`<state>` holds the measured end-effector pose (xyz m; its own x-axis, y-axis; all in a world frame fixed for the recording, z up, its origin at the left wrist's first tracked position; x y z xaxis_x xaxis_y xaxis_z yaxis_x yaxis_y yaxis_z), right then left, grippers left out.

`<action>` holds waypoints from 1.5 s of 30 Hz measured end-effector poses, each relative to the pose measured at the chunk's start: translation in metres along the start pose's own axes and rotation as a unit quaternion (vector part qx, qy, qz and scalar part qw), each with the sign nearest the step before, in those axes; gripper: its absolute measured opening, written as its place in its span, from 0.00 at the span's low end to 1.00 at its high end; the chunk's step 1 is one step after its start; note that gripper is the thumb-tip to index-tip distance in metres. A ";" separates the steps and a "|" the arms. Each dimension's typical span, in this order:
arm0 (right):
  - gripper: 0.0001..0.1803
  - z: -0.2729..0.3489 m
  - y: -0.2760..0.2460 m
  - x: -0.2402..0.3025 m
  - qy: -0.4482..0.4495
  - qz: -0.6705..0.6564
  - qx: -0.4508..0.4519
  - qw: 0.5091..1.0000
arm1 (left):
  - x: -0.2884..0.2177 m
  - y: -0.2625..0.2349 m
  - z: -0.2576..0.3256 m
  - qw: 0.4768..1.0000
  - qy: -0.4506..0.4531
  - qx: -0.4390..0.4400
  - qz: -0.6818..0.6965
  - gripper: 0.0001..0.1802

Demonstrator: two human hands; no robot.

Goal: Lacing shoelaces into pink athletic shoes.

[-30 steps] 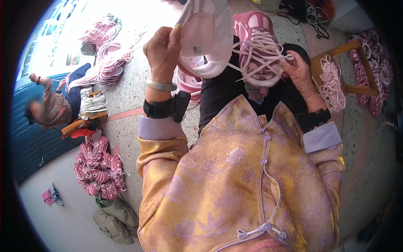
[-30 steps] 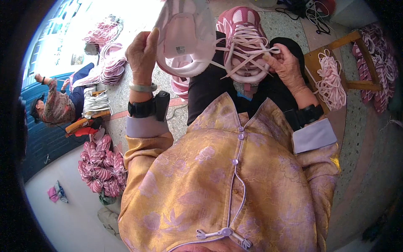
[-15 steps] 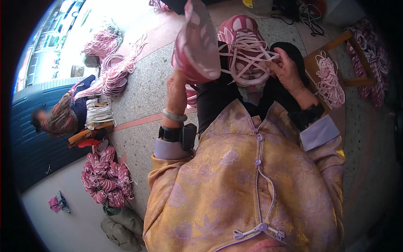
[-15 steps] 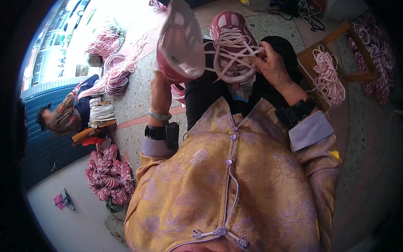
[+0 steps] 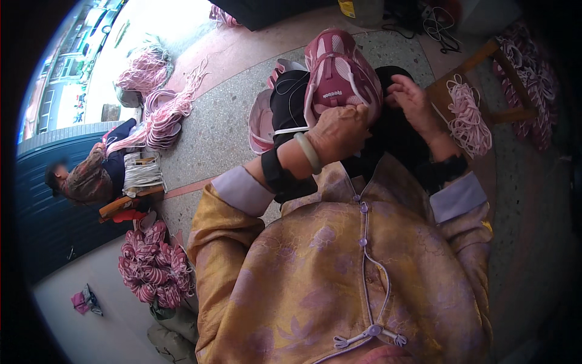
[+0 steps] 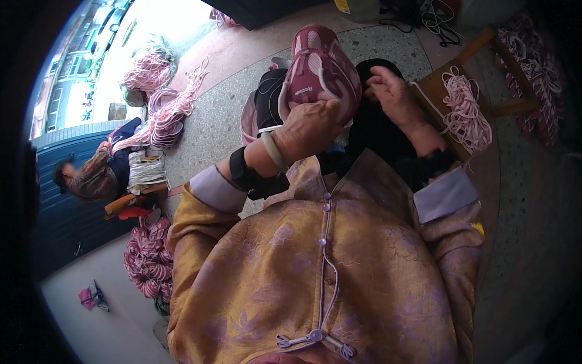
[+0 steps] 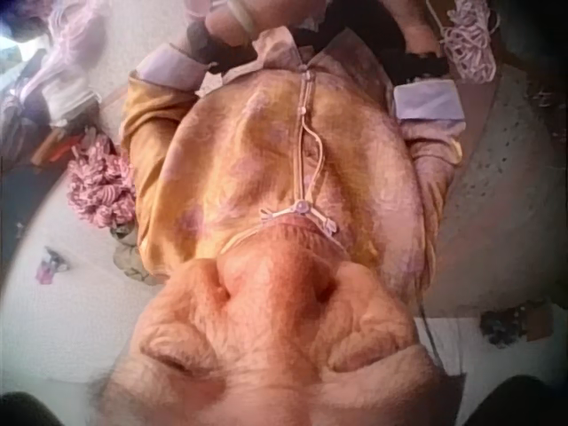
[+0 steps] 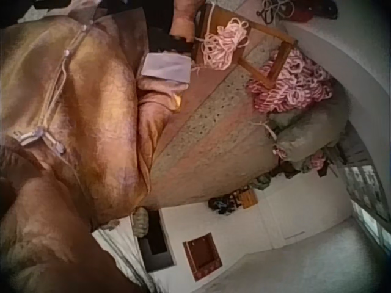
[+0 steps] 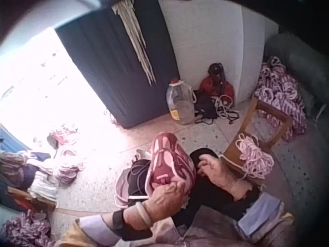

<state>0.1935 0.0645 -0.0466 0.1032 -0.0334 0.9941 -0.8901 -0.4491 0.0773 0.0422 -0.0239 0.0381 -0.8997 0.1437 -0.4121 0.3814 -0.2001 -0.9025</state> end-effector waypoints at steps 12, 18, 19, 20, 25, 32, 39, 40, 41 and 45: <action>0.32 -0.029 0.060 0.049 -0.224 0.351 0.072 0.907 | -0.004 0.036 -0.027 0.991 0.095 0.071 -0.061 0.12; 0.28 -0.029 0.059 0.038 -0.169 0.330 0.126 0.920 | 0.006 0.048 -0.024 0.992 0.104 0.067 -0.022 0.12; 0.28 -0.026 0.059 0.035 -0.167 0.333 0.126 0.919 | 0.005 0.050 -0.023 0.990 0.104 0.088 -0.027 0.11; 0.28 -0.021 0.059 0.032 -0.176 0.326 0.112 0.922 | 0.004 0.050 -0.024 0.990 0.106 0.087 -0.024 0.11; 0.26 -0.010 0.049 0.030 -0.203 0.319 0.065 0.924 | -0.003 0.059 -0.026 0.985 0.160 0.062 -0.011 0.11; 0.24 -0.010 0.062 0.033 -0.269 0.292 0.068 0.915 | -0.004 -0.014 -0.002 0.961 0.232 -0.031 0.145 0.08; 0.06 -0.001 -0.083 0.002 -0.131 0.376 -0.084 0.913 | 0.064 -0.053 -0.003 0.952 -0.002 -0.114 0.285 0.03; 0.05 0.010 -0.123 -0.016 -0.120 0.410 -0.154 0.891 | 0.082 -0.045 -0.002 0.927 -0.076 -0.117 0.348 0.02; 0.05 0.020 -0.158 -0.029 -0.048 0.533 -0.184 0.824 | 0.097 -0.040 -0.001 0.918 -0.097 -0.124 0.363 0.03; 0.05 0.034 -0.214 -0.044 -0.001 0.614 -0.203 0.763 | 0.121 -0.031 0.010 0.873 -0.177 -0.138 0.433 0.05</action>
<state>0.3947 0.1322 -0.1094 -0.9186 -0.2082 0.3359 -0.3803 0.2346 -0.8946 -0.0807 -0.0096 0.0178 -0.2381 -0.2646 -0.9345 0.9439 0.1636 -0.2868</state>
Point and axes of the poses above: each hand's wrist, its own z-axis away from the middle knuckle, its own y-axis out of the palm, x = y × z, the point moved 4 cm from there along -z, towards the middle knuckle, and after that the axes turned 9 degrees about -y, right-handed, at the moved point
